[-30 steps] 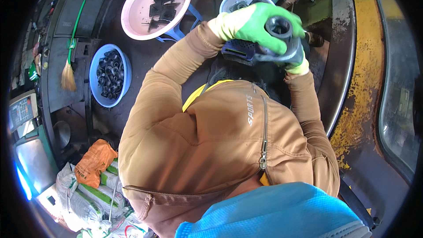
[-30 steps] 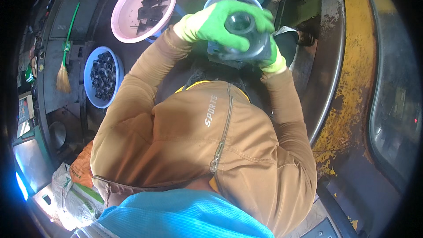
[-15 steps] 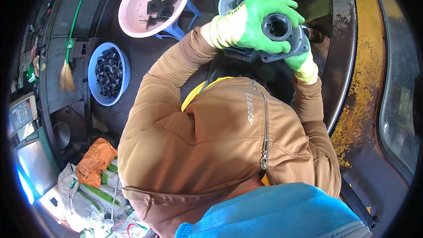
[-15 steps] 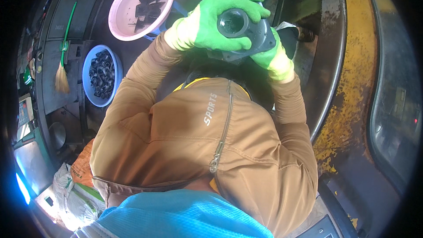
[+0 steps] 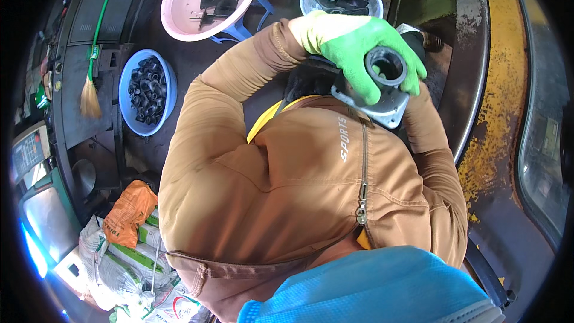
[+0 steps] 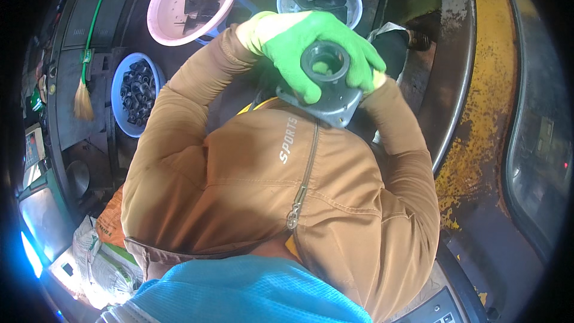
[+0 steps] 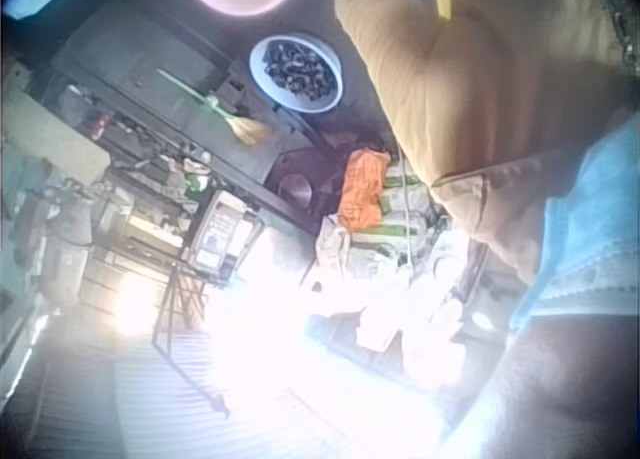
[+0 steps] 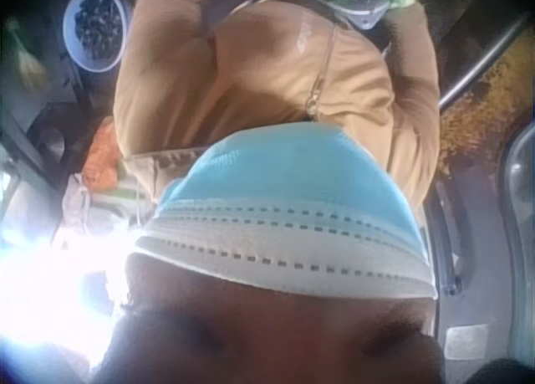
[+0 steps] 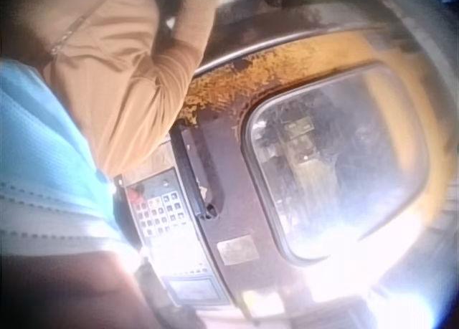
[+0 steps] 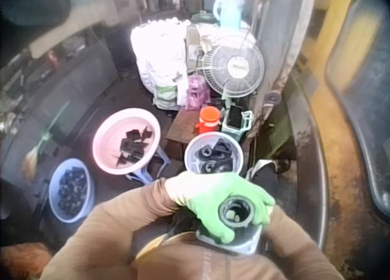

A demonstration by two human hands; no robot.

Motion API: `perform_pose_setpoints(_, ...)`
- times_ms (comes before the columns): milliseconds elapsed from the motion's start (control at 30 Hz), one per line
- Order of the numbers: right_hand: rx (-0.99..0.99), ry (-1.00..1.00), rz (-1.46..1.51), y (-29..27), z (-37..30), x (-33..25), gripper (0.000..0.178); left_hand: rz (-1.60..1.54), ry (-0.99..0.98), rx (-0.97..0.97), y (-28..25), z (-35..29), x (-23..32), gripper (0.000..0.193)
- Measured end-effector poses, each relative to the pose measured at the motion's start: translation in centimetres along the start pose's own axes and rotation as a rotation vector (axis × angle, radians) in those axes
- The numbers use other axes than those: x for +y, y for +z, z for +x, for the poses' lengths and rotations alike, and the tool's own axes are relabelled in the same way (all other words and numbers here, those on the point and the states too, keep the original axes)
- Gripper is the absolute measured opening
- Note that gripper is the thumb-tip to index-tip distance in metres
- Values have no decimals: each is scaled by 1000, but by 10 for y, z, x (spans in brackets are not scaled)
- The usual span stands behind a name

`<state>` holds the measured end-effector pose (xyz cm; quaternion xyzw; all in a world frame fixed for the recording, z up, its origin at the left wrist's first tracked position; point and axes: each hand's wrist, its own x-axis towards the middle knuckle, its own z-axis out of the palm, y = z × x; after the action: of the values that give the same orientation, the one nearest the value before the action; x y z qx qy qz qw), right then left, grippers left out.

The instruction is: The person picks up black plastic parts from a white bucket, inspects them by hand, and places them into a pink basin. The person repeats this process multiple times, handling each part individually.

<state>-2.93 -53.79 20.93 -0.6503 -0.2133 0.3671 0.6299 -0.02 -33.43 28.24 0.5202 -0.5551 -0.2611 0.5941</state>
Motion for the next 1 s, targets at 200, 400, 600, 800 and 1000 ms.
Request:
perform_pose_setpoints(200,-652,-161,1153,14,52,12,36,-434,249,486,-19,-20,-27,49)
perform_pose_setpoints(400,-295,-318,1186,-35,79,-6,31,-544,559,1234,-39,-55,-44,43)
perform_pose_setpoints(600,563,29,-398,-75,115,59,30,1586,-97,1347,-35,-103,-32,24)
perform_pose_setpoints(800,531,220,116,-73,120,108,22,832,-67,1534,-21,-150,-31,36)
perform_pose_setpoints(1000,528,203,269,-75,122,102,23,315,5,1434,-7,-222,-71,34)
